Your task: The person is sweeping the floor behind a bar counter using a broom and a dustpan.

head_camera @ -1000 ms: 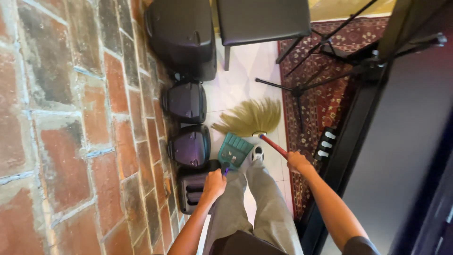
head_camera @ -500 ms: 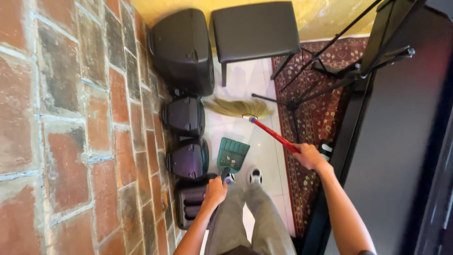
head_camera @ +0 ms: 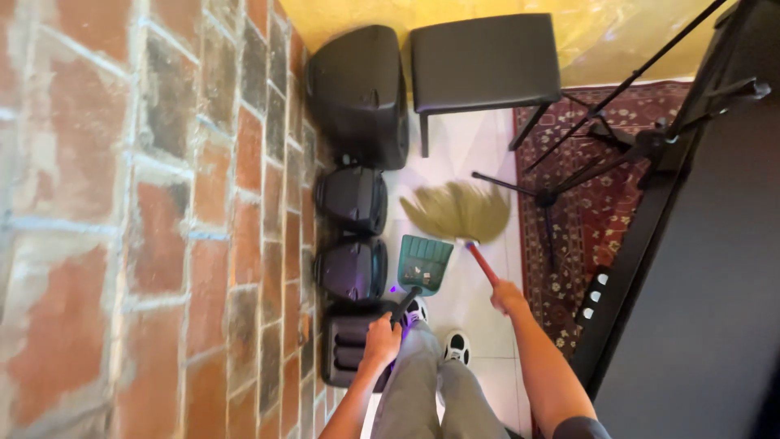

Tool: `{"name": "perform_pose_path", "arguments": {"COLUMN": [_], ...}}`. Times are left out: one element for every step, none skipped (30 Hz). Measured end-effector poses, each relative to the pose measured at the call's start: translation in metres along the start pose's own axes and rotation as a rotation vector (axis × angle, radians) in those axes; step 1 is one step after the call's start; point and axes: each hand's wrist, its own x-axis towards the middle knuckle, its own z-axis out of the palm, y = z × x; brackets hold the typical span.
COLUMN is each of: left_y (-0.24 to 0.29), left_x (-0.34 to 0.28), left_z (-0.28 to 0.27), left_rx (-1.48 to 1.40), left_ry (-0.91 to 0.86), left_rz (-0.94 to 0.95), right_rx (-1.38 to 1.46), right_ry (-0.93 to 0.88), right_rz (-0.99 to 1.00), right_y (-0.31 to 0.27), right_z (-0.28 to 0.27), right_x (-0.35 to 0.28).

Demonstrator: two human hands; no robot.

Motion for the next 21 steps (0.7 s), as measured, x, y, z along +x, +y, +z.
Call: {"name": "perform_pose_path", "arguments": {"left_y": [0.001,0.0,-0.001,-0.001,0.001,0.002,0.003,-0.003,-0.009,-0.01,-0.01,-0.01,-0.009,-0.011,-0.013,-0.014,-0.017,-0.02,-0.021,-0.023,-0.026], "left_x": [-0.009,-0.02,-0.031,-0.034,-0.038,-0.046,-0.047,-0.053,-0.059,-0.06,-0.061,-0.06,-0.061,-0.067,-0.071,-0.071,-0.071,-0.071,-0.07,-0.07,-0.07], "left_z": [-0.002,-0.004,-0.006,-0.008,-0.009,-0.007,-0.003,0.001,0.004,0.008,0.011,0.015,0.017,0.019,0.02,0.021,0.023,0.025,0.026,0.027,0.028], "left_rx": [0.006,-0.034,-0.075,-0.069,-0.096,-0.125,-0.12,-0.11,-0.1,-0.095,-0.074,-0.054,-0.051,-0.047,-0.043,-0.04,-0.044,-0.048,-0.047,-0.08,-0.113], "left_ry": [0.01,0.024,0.038,0.04,0.051,0.056,0.052,0.037,0.022,0.013,0.033,0.057,0.053,0.037,0.021,0.02,0.03,0.036,0.031,-0.002,-0.036], "left_rz": [-0.011,-0.048,-0.085,-0.08,-0.083,-0.093,-0.096,-0.105,-0.115,-0.11,-0.092,-0.072,-0.065,-0.108,-0.15,-0.151,-0.147,-0.14,-0.138,-0.166,-0.193], "right_rx": [-0.002,0.001,0.002,0.01,-0.046,-0.107,-0.104,-0.135,-0.166,-0.159,-0.151,-0.143,-0.136,-0.124,-0.113,-0.11,-0.09,-0.07,-0.068,-0.07,-0.073], "right_ry": [-0.008,-0.028,-0.048,-0.046,-0.044,-0.049,-0.055,-0.036,-0.017,-0.019,-0.008,0.008,0.011,0.046,0.081,0.079,0.09,0.102,0.101,0.141,0.18], "right_rz": [-0.014,0.015,0.045,0.043,0.034,0.028,0.03,0.037,0.044,0.052,0.019,-0.016,-0.011,-0.02,-0.029,-0.028,-0.028,-0.024,-0.019,-0.015,-0.011], "right_y": [0.005,0.012,0.02,0.03,0.04,0.055,0.058,0.061,0.063,0.065,0.066,0.067,0.062,0.055,0.047,0.041,0.033,0.026,0.017,0.008,-0.002], "right_z": [0.003,0.009,0.015,0.016,0.017,0.02,0.004,-0.004,-0.013,-0.028,-0.045,-0.062,-0.083,-0.102,-0.121,-0.134,-0.146,-0.158,-0.166,-0.174,-0.181], "right_x": [-0.013,-0.03,-0.046,-0.044,-0.041,-0.042,-0.055,-0.071,-0.087,-0.099,-0.111,-0.121,-0.142,-0.164,-0.186,-0.196,-0.207,-0.217,-0.222,-0.227,-0.231]}}
